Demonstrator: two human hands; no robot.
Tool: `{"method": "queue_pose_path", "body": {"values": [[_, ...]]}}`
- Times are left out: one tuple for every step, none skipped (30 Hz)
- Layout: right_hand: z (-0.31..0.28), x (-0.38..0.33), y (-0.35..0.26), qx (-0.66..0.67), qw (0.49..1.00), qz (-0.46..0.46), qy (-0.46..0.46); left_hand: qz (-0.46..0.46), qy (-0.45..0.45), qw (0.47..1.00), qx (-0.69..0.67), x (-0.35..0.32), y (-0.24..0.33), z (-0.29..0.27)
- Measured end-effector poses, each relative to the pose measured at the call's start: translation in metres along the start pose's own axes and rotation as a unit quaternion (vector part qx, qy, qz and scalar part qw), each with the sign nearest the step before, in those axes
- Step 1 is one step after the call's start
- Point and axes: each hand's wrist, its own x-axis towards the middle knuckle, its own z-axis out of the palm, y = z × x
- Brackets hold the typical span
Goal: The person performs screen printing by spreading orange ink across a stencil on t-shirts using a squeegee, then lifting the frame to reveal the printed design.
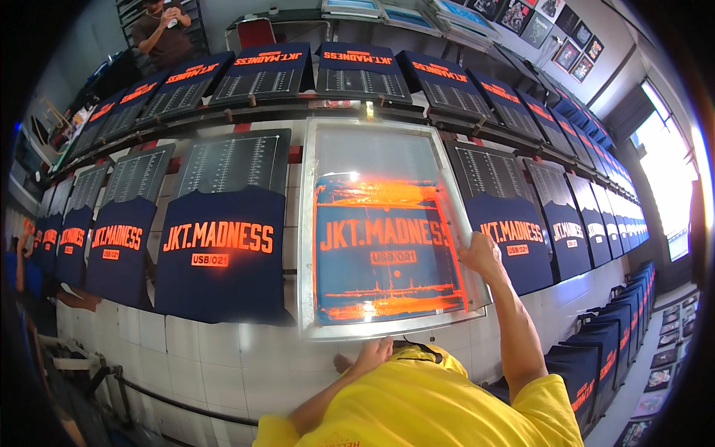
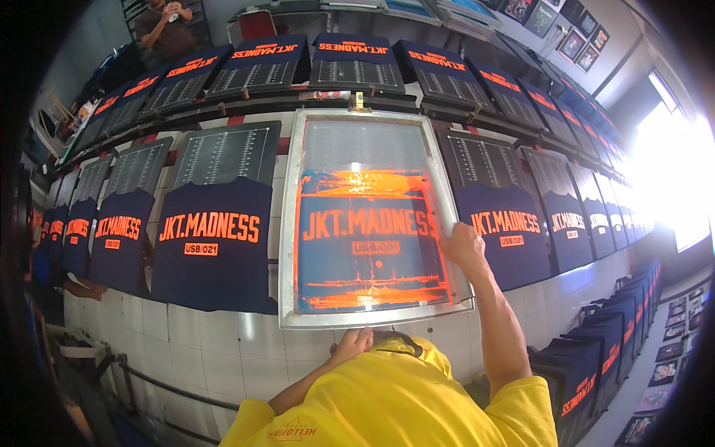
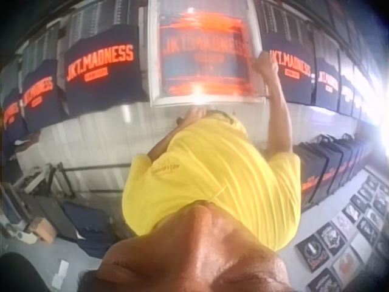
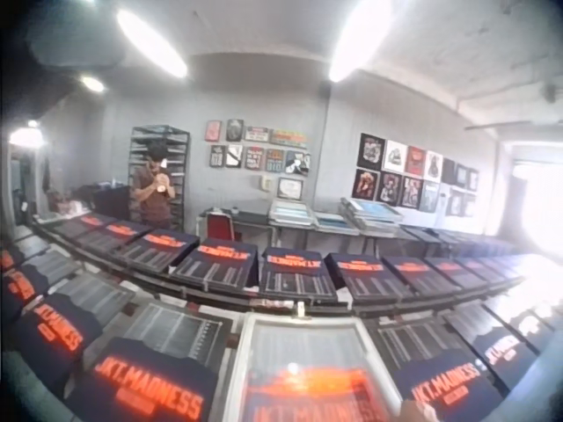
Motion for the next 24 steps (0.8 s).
{"method": "queue_pose_path", "body": {"values": [[0.001,-0.001,-0.006,-0.004,1.0,-0.006,-0.009,-0.002,0.001,1.0,-0.003,-0.001,0.005,0.001],[0.001,-0.001,-0.013,-0.01,1.0,-0.017,-0.014,-0.004,0.005,1.0,-0.006,-0.003,0.012,0.001],[0.0,-0.002,-0.021,-0.013,0.999,-0.024,-0.018,-0.006,0.009,1.0,-0.01,-0.005,0.015,0.001],[-0.003,-0.004,-0.03,-0.017,0.999,-0.032,-0.021,0.004,0.005,1.0,0.005,-0.005,0.012,0.0],[-0.005,-0.006,-0.038,-0.022,0.999,-0.041,-0.024,0.016,0.001,1.0,0.019,-0.003,0.008,-0.001],[-0.005,-0.006,-0.046,-0.026,0.998,-0.044,-0.028,0.027,-0.003,0.999,0.033,-0.002,0.005,-0.002],[-0.003,-0.007,-0.054,-0.025,0.998,-0.058,-0.024,0.023,-0.007,0.999,0.029,-0.001,0.002,-0.003],[-0.001,-0.009,-0.061,-0.023,0.997,-0.072,-0.019,0.019,-0.013,0.999,0.025,0.0,0.001,-0.003],[0.0,-0.01,-0.066,-0.022,0.996,-0.086,-0.015,0.016,-0.018,0.999,0.021,0.0,0.001,-0.004],[0.006,-0.005,-0.068,-0.034,0.993,-0.114,-0.017,0.017,-0.021,0.999,0.023,0.001,0.0,-0.004],[0.005,-0.007,-0.074,-0.033,0.991,-0.13,-0.018,0.019,-0.023,0.999,0.024,0.002,0.0,-0.004],[0.004,-0.01,-0.085,-0.031,0.989,-0.145,-0.018,0.021,-0.025,0.999,0.025,0.002,0.0,-0.004],[0.004,-0.013,-0.094,-0.03,0.986,-0.16,-0.019,0.026,-0.021,0.999,0.023,0.002,0.0,-0.003],[0.005,-0.014,-0.102,-0.04,0.984,-0.17,-0.023,0.032,-0.016,0.999,0.021,0.001,0.003,-0.003],[0.007,-0.014,-0.109,-0.051,0.982,-0.18,-0.027,0.039,-0.012,0.999,0.019,0.001,0.005,-0.002],[0.008,-0.015,-0.116,-0.062,0.979,-0.19,-0.031,0.038,-0.009,0.999,0.035,0.002,0.005,-0.002],[0.007,-0.018,-0.126,-0.064,0.977,-0.202,-0.034,0.036,-0.005,0.998,0.051,0.001,0.005,-0.003],[0.003,-0.023,-0.136,-0.066,0.974,-0.214,-0.037,0.034,-0.001,0.997,0.068,0.001,0.006,-0.003],[0.0,-0.026,-0.144,-0.068,0.971,-0.226,-0.041,0.037,-0.004,0.997,0.067,0.002,0.004,-0.004],[0.003,-0.025,-0.147,-0.077,0.967,-0.239,-0.038,0.039,-0.007,0.997,0.068,0.003,0.001,-0.005],[0.007,-0.021,-0.15,-0.087,0.963,-0.251,-0.036,0.041,-0.01,0.997,0.069,0.005,-0.003,-0.005],[0.009,-0.018,-0.153,-0.096,0.959,-0.263,-0.034,0.041,-0.013,0.997,0.067,0.008,-0.007,-0.005],[0.009,-0.013,-0.152,-0.094,0.958,-0.27,-0.022,0.041,-0.016,0.997,0.067,0.011,-0.012,-0.006],[0.006,-0.005,-0.146,-0.092,0.955,-0.28,-0.011,0.039,-0.018,0.997,0.065,0.01,-0.012,-0.006]]}}
